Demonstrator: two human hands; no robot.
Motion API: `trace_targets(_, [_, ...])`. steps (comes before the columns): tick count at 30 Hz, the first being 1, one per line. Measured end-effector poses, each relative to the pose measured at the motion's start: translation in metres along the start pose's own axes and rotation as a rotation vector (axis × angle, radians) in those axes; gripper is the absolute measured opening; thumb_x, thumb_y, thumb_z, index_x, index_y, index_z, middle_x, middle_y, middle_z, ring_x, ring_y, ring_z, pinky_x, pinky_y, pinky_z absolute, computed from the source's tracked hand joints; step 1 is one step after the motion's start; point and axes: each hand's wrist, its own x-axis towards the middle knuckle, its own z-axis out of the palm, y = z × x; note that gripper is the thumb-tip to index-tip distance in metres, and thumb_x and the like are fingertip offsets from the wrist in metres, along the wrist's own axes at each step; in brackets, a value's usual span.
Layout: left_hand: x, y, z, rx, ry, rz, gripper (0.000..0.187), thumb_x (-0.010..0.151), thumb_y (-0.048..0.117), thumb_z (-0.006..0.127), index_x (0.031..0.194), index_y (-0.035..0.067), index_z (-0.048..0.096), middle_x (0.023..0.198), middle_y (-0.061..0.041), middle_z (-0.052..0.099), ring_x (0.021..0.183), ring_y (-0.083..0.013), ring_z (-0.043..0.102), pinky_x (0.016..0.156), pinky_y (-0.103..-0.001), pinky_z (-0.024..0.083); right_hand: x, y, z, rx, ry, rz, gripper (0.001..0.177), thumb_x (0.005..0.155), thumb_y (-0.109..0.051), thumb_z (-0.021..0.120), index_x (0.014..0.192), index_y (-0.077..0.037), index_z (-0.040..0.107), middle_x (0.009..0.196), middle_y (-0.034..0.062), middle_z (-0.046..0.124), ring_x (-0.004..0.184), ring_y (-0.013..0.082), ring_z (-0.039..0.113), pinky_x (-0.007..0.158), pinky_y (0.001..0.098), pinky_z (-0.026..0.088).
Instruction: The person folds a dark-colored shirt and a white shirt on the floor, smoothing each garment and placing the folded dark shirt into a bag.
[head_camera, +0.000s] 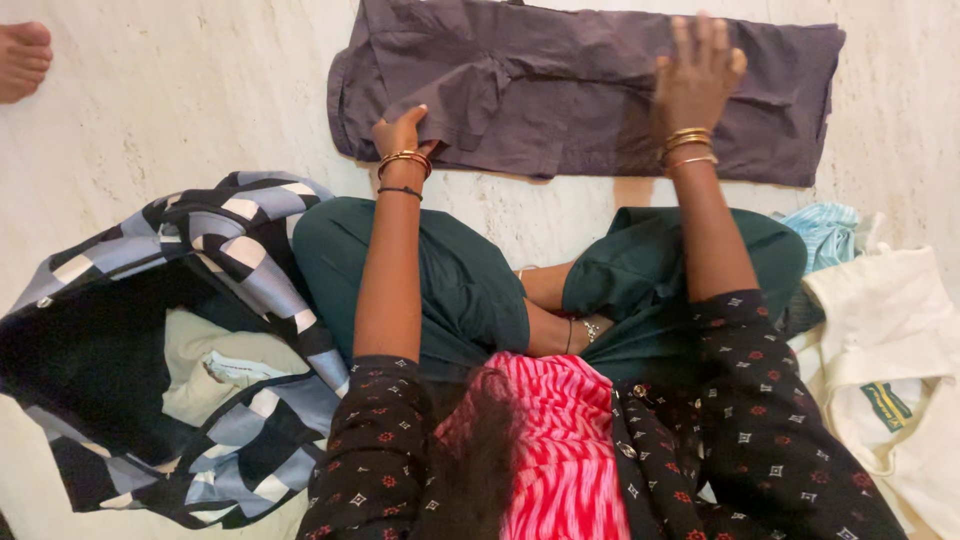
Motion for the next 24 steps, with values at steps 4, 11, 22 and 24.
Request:
trace_targets(4, [0.007, -0.017, -0.002, -0.012, -0.060, 0.098, 0.059, 0.069, -0.006, 0.078, 0.123, -0.005, 0.054, 0.110, -0.021, 0.065, 0.082, -0.0319, 0.074, 0.059, -0.043, 0.067, 0.040, -0.144, 0.003, 0.040, 0.077, -0.259, 0.058, 0.113, -0.043, 0.056, 0.166, -0.029, 0.038, 0.175, -0.0026, 0.027, 0.161, 0.0225, 0.015, 0.124, 0.0603, 0.002])
trace_targets(11, [-0.005, -0.013, -0.016, 0.278, -0.016, 0.122, 0.025, 0.070, -0.005, 0.074, 0.094, -0.005, 0.067, 0.082, -0.011, 0.070, 0.049, -0.0218, 0.064, 0.043, -0.030, 0.054, 0.069, -0.240, 0.004, 0.481, -0.547, -0.172, 0.054, 0.113, -0.041, 0.034, 0.165, -0.029, 0.027, 0.173, -0.0052, 0.022, 0.159, 0.0175, 0.016, 0.127, 0.0539, 0.000])
trace_targets(22, [-0.012, -0.016, -0.016, 0.319, 0.030, 0.120, 0.026, 0.071, -0.004, 0.070, 0.096, -0.004, 0.065, 0.082, -0.014, 0.069, 0.048, -0.0227, 0.062, 0.043, -0.031, 0.052, 0.007, 0.037, 0.006, 0.188, -0.618, 0.494, 0.059, 0.114, -0.049, 0.025, 0.169, -0.033, 0.011, 0.178, -0.0058, 0.006, 0.164, 0.0210, 0.006, 0.130, 0.0569, -0.002])
trace_targets(24, [-0.007, -0.013, -0.019, 0.261, 0.016, 0.100, 0.023, 0.073, -0.005, 0.070, 0.095, -0.004, 0.066, 0.084, -0.013, 0.069, 0.050, -0.0214, 0.062, 0.044, -0.030, 0.052, -0.007, 0.064, 0.023, 0.195, -0.525, 0.647, 0.059, 0.114, -0.044, 0.035, 0.169, -0.029, 0.017, 0.176, -0.0012, 0.010, 0.162, 0.0236, 0.010, 0.126, 0.0617, 0.001])
